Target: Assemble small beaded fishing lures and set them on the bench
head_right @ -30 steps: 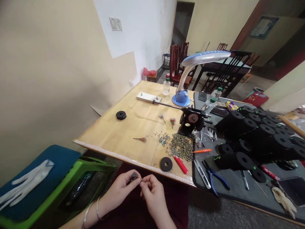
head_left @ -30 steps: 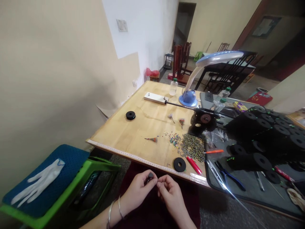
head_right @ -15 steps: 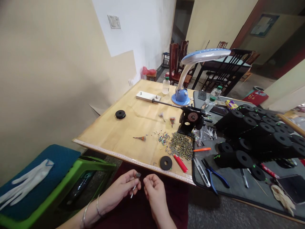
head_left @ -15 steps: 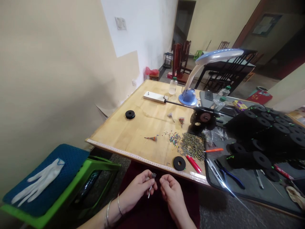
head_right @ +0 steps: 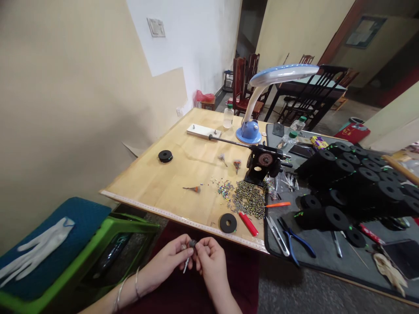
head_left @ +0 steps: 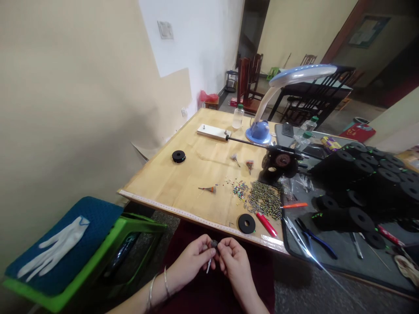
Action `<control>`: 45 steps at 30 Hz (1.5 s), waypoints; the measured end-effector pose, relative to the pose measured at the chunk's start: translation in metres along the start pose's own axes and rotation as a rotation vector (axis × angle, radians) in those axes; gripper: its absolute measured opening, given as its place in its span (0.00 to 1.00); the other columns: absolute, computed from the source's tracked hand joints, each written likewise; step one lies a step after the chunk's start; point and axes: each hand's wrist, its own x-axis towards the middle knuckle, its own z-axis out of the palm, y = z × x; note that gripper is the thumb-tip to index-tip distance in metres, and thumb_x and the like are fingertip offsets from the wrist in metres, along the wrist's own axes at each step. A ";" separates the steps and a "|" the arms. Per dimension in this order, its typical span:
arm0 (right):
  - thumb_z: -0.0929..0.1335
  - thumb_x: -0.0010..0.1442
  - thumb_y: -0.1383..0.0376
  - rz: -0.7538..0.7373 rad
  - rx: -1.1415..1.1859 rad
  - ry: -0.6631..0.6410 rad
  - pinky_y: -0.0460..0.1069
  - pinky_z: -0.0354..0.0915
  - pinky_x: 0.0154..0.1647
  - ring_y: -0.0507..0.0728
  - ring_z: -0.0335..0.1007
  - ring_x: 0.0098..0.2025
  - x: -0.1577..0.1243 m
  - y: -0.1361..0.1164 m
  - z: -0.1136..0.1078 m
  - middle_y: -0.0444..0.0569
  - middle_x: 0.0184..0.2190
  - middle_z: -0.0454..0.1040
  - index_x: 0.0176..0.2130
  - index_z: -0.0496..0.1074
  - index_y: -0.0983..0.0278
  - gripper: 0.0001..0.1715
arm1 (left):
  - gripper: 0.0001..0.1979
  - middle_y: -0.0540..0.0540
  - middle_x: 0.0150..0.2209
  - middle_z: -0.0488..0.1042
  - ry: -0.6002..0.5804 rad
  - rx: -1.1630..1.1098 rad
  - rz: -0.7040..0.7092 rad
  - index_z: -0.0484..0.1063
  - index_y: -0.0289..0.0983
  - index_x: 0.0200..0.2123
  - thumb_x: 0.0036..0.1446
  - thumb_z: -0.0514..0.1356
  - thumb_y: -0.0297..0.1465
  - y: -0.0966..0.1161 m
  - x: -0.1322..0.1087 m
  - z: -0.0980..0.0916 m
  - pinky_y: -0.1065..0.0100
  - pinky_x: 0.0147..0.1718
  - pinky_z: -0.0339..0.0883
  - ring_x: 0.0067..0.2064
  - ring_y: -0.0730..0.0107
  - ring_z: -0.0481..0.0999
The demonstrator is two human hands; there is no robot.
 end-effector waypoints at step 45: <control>0.72 0.47 0.47 -0.066 -0.140 0.025 0.43 0.51 0.16 0.47 0.52 0.13 -0.003 -0.010 0.006 0.35 0.10 0.59 0.25 0.66 0.64 0.24 | 0.17 0.54 0.20 0.67 0.029 0.112 -0.004 0.60 0.38 0.24 0.50 0.62 0.43 -0.006 0.002 0.006 0.73 0.20 0.56 0.19 0.77 0.64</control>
